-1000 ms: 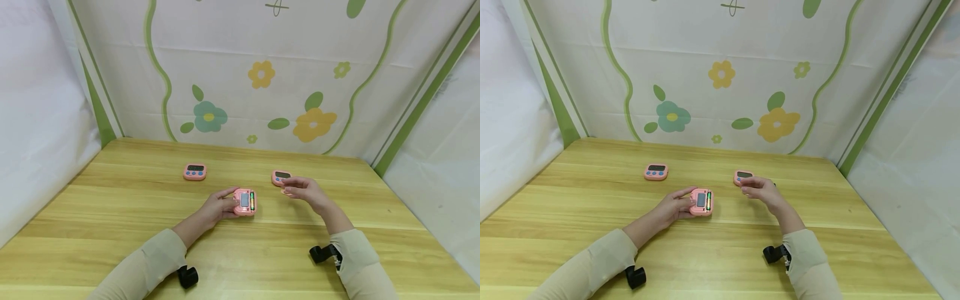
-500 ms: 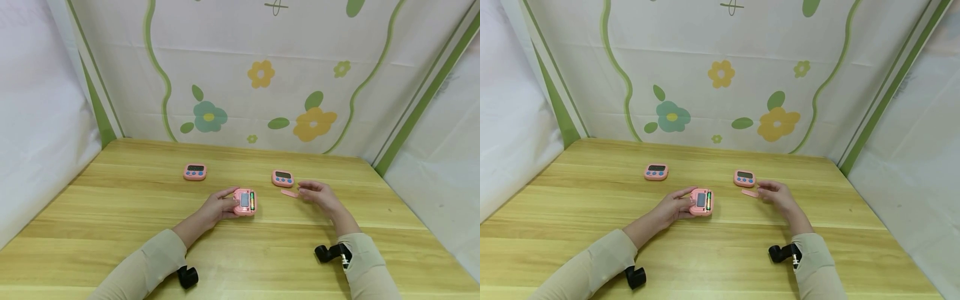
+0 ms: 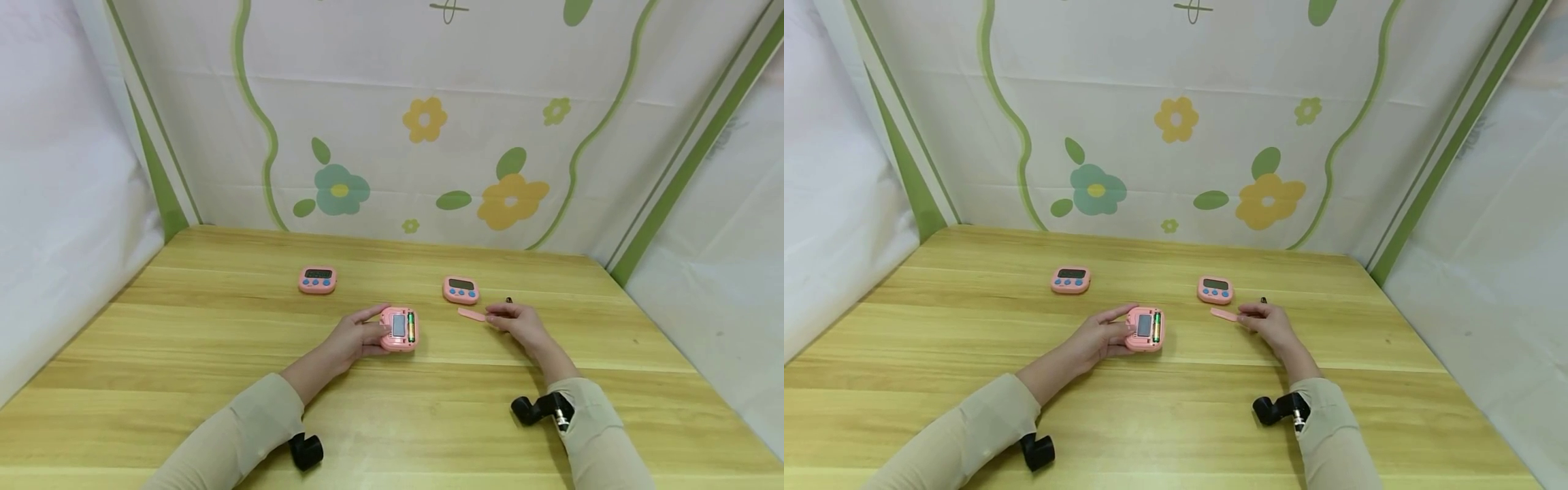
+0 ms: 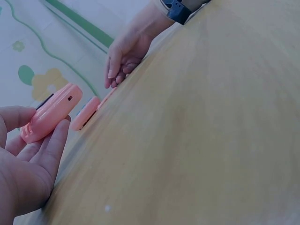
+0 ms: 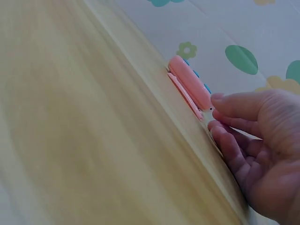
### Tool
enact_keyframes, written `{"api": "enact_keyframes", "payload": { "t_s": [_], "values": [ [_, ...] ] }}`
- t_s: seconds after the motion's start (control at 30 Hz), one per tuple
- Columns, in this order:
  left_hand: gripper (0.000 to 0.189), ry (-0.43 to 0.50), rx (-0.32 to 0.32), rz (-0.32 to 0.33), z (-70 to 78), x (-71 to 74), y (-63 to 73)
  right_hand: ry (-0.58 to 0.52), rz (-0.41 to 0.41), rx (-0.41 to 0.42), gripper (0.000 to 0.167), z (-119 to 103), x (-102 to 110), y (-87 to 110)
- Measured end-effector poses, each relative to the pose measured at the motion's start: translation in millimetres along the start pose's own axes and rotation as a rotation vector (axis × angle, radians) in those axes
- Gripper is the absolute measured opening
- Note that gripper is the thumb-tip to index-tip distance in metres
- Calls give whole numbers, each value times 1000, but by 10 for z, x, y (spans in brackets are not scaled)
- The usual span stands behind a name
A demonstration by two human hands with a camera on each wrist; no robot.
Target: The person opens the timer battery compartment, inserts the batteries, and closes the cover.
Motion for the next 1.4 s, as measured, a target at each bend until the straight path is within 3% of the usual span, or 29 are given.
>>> {"api": "enact_keyframes", "payload": {
  "t_s": [0.23, 1.03, 1.27, 1.4],
  "values": [
    [54, 18, -2, 36, -112, 82, -61, 101, 53, -3, 34, 7, -9, -34],
    [53, 14, -14, 44, -123, 93, -73, 283, 166, 82, 21, -144, -83, 0],
    [54, 14, -9, 24, -63, 44, -41, 287, 166, 39, 19, -130, -96, -4],
    [54, 1, -4, 12, 6, -9, 2, 291, 169, 55, 19, -139, -93, 8]
  ]
}}
Point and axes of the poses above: each hand's wrist, its own y-axis away from the middle knuckle, its own x-axis out of the back of the hand, z = x × y, the point moved 7 cm from there along -y, towards the middle knuckle, and after that the axes turned 14 degrees about -x, right-handed, at the moved point
